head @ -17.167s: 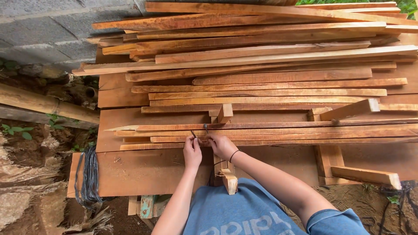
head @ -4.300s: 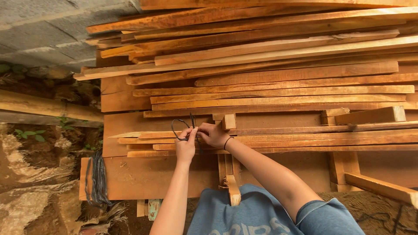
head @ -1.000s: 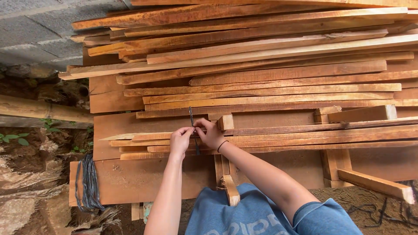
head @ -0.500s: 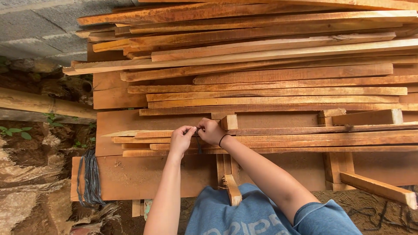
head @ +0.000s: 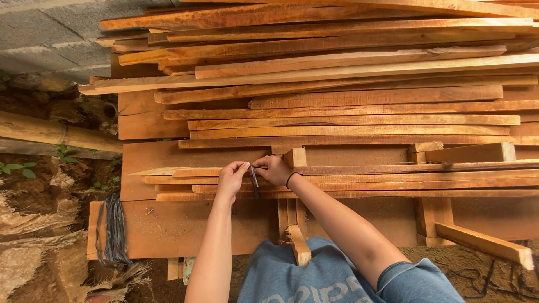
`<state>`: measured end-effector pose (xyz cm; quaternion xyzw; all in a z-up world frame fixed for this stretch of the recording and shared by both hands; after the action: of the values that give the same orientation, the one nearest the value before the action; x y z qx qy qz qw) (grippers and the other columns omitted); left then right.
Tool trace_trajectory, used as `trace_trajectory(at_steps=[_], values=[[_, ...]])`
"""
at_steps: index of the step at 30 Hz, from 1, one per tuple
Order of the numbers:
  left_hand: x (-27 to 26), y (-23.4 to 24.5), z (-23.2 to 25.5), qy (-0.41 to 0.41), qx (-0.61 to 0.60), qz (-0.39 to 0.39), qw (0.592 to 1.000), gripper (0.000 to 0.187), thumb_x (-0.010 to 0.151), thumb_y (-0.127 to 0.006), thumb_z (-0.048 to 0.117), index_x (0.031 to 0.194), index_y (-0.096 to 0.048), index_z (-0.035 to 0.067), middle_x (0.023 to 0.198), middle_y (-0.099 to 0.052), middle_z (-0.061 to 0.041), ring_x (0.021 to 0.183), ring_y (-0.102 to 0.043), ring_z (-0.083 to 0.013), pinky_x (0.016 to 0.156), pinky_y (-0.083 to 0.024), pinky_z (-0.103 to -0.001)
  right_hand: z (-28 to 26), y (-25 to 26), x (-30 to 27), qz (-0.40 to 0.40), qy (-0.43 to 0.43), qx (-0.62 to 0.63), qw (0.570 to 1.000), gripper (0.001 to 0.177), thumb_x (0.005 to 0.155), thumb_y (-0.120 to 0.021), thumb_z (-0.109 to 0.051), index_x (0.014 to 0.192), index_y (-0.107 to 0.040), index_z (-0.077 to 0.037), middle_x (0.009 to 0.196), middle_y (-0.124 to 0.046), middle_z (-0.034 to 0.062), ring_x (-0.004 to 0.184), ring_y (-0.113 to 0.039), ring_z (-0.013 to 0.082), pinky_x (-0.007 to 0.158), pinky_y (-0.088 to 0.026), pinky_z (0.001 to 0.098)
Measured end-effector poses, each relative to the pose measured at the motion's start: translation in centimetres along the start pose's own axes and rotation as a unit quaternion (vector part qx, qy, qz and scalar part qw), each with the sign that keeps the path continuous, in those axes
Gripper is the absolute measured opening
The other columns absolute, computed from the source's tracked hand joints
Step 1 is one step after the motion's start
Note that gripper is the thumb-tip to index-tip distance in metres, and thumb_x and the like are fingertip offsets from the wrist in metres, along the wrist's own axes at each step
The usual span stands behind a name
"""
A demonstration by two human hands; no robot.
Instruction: Bundling narrow wooden strips together using black elastic ties.
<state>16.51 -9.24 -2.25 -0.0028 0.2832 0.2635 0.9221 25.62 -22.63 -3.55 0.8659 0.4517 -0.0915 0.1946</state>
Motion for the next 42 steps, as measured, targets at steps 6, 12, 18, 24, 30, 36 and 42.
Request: trace_trajectory(at_steps=[6,12,18,24,30,36,42], values=[[0.3,-0.1,-0.7,0.015,0.009,-0.003,1.0,0.011,0.093,-0.076,0.021,0.097,-0.081,0.012,0.082,-0.071,-0.003,0.082,-0.056,-0.0107,0.077,-0.042,-0.023,1.9,-0.1,0.4,0.037,0.019,-0.004,0.999,0.014,0.09,-0.075,-0.014,0.102,-0.077,-0.01,0.1,-0.075,0.0128,0.106,-0.071,0.0283,0.094,-0.055,0.0395],[1.2,-0.6,-1.6,0.016,-0.004,-0.012,1.0,0.013,0.094,-0.076,0.022,0.099,-0.081,0.012,0.085,-0.075,-0.003,0.085,-0.06,-0.0102,0.08,-0.045,-0.024,1.9,0.3,0.1,0.114,0.074,0.003,0.991,0.014,0.088,-0.078,-0.01,0.102,-0.08,-0.009,0.086,-0.077,0.011,0.088,-0.076,0.0261,0.08,-0.059,0.0353],[0.9,-0.5,-1.1,0.036,-0.008,-0.006,0.999,0.011,0.094,-0.072,0.019,0.099,-0.08,0.014,0.081,-0.072,0.001,0.071,-0.051,-0.0037,0.067,-0.038,-0.018,-1.5,1.0,-0.7,0.187,0.132,0.048,0.972,0.011,0.096,-0.073,-0.011,0.101,-0.081,-0.016,0.075,-0.079,0.003,0.078,-0.076,0.0187,0.075,-0.06,0.0291],[0.9,0.3,-2.0,0.03,0.126,0.016,0.991,0.014,0.093,-0.074,0.035,0.097,-0.083,0.025,0.085,-0.075,0.001,0.077,-0.064,-0.0112,0.069,-0.047,-0.025,-4.0,1.2,-0.1,0.242,0.064,0.041,0.967,0.015,0.101,-0.067,-0.016,0.092,-0.078,-0.013,0.076,-0.076,0.0066,0.077,-0.072,0.0132,0.071,-0.057,0.0317],[-3.9,-0.1,-3.3,-0.014,0.219,0.016,0.976,0.022,0.097,-0.063,0.021,0.094,-0.081,0.008,0.088,-0.075,-0.019,0.093,-0.072,-0.0375,0.078,-0.055,-0.044,-1.6,0.3,4.2,0.223,-0.005,-0.309,0.924,0.015,0.091,-0.065,-0.027,0.086,-0.078,-0.022,0.063,-0.071,0.0048,0.066,-0.074,0.03,0.062,-0.059,0.0411],[-7.5,-1.1,-6.7,-0.011,0.192,-0.028,0.981,0.021,0.099,-0.066,0.032,0.095,-0.083,0.021,0.093,-0.08,-0.004,0.102,-0.073,-0.0259,0.086,-0.058,-0.038,3.4,-1.5,7.2,0.129,-0.201,-0.348,0.906,0.02,0.093,-0.061,-0.019,0.087,-0.078,-0.01,0.074,-0.074,0.0091,0.079,-0.077,0.0272,0.068,-0.064,0.0409],[-6.5,-1.2,2.7,-0.001,-0.135,-0.008,0.991,0.028,0.106,-0.049,0.021,0.091,-0.071,0.01,0.074,-0.062,-0.001,0.045,-0.046,-0.0045,0.048,-0.037,-0.016,3.2,-0.8,6.4,0.173,-0.192,-0.07,0.964,0.033,0.101,-0.058,-0.033,0.105,-0.077,-0.006,0.092,-0.076,0.0196,0.1,-0.072,0.0415,0.082,-0.06,0.0536]])
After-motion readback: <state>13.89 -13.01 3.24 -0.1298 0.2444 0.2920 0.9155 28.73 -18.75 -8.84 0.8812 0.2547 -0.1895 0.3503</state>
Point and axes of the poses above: each hand's wrist, its own x-axis towards the middle knuckle, its own y-axis out of the back of the hand, z = x × y, the point moved 7 cm from there along x, towards the middle knuckle
